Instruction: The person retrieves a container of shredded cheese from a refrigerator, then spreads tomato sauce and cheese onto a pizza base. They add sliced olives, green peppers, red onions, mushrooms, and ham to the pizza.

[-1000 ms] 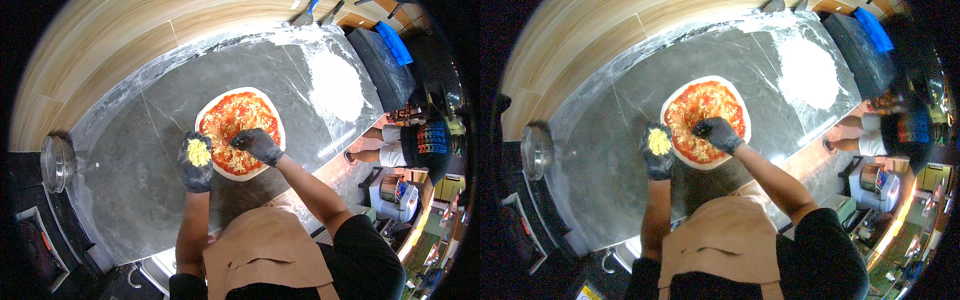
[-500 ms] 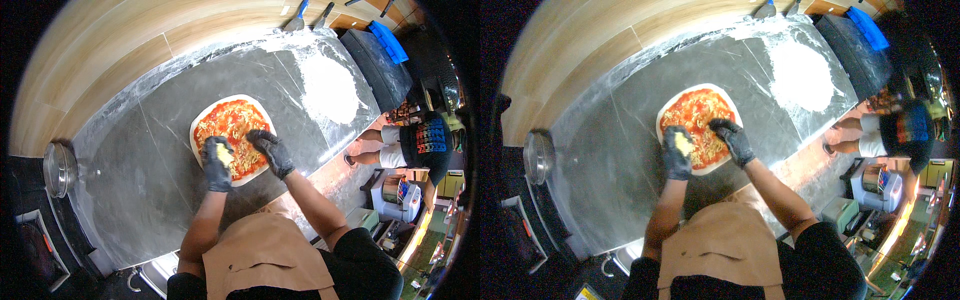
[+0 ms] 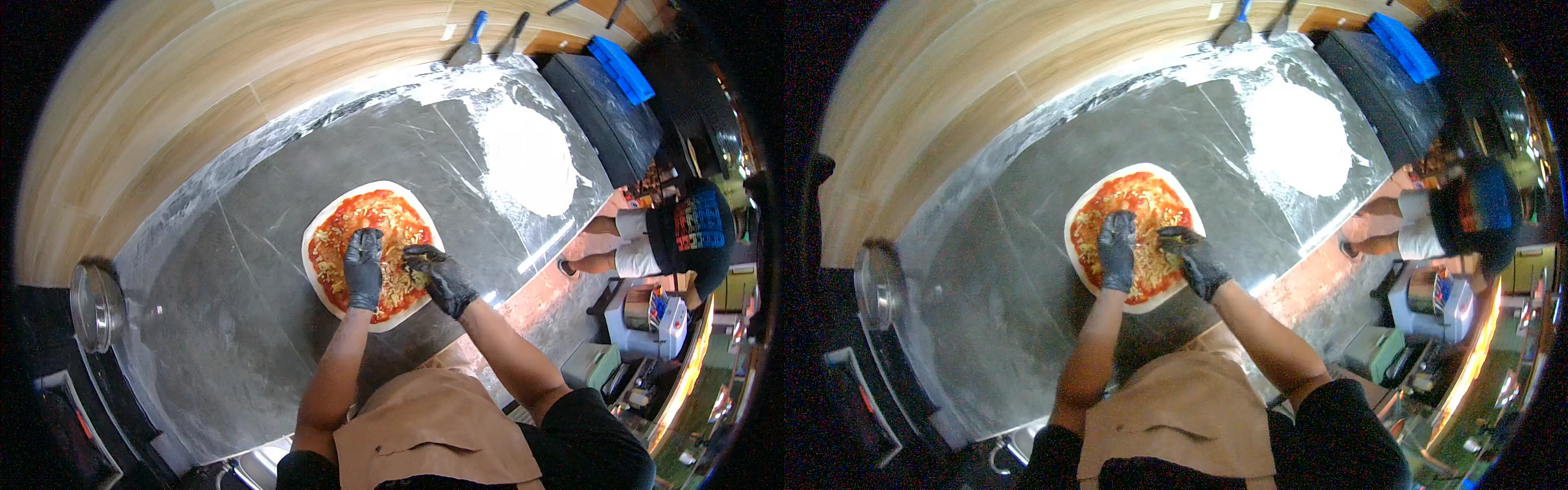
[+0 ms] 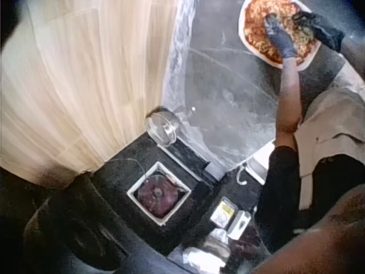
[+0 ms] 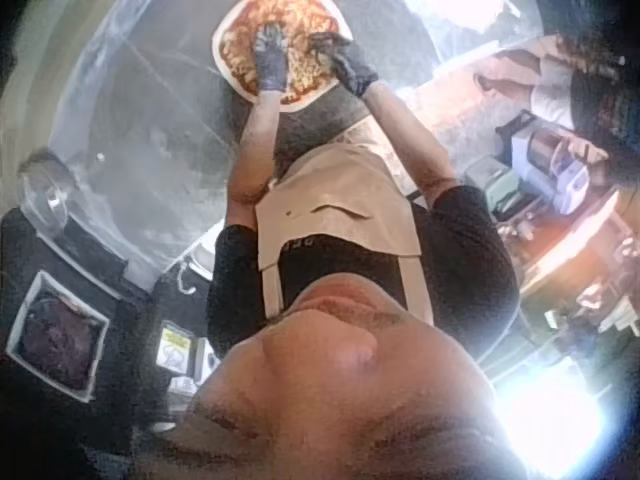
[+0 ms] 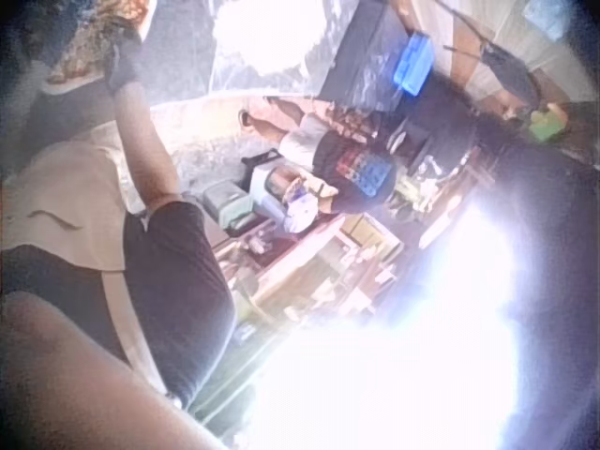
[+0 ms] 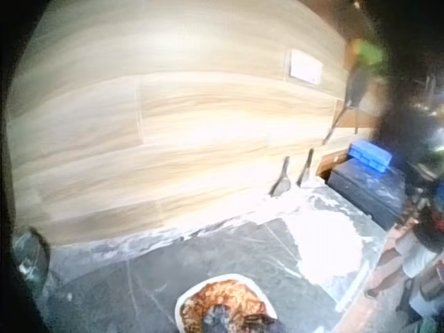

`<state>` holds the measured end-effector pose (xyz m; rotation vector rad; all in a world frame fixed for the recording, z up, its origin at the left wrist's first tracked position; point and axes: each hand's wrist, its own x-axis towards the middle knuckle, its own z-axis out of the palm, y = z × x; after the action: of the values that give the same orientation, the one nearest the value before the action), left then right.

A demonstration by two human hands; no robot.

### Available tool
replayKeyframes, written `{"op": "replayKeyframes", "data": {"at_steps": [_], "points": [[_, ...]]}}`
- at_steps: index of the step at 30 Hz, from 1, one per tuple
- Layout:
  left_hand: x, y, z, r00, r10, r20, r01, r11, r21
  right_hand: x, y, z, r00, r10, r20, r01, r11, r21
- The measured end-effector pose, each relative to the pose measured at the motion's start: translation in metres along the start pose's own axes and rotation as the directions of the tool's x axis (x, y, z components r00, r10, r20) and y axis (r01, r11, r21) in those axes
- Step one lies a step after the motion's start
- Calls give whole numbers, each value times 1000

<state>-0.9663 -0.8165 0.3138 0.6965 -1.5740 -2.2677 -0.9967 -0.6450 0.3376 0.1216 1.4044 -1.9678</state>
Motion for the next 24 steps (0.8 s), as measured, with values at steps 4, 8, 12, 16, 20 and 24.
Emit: {"op": "replayKeyframes", "data": {"at_steps": [4, 8, 12, 16, 20, 24], "points": [[-9, 13, -46, 987, -157, -28, 145, 956, -255, 11, -17, -14, 995, -67, -78, 37, 943, -330], [-31, 26, -92, 968, -248, 45, 252, 952, -171, 59, -26, -40, 957, -289, 24, 213, 646, -733], [-51, 33, -105, 970, -234, 68, 240, 966, -99, 119, -39, -38, 948, -303, 96, 243, 497, -833], [-62, 38, -99, 968, -249, 23, 249, 952, -181, 153, -53, -8, 933, -317, 171, 309, 460, -832], [-68, 35, -93, 973, -215, -90, 175, 930, -324, 164, -55, 27, 978, -145, 153, 210, 589, -780], [-68, 25, -97, 949, -222, -225, 119, 910, -398, 173, -37, 54, 890, -165, 424, 454, 400, -796]]}}
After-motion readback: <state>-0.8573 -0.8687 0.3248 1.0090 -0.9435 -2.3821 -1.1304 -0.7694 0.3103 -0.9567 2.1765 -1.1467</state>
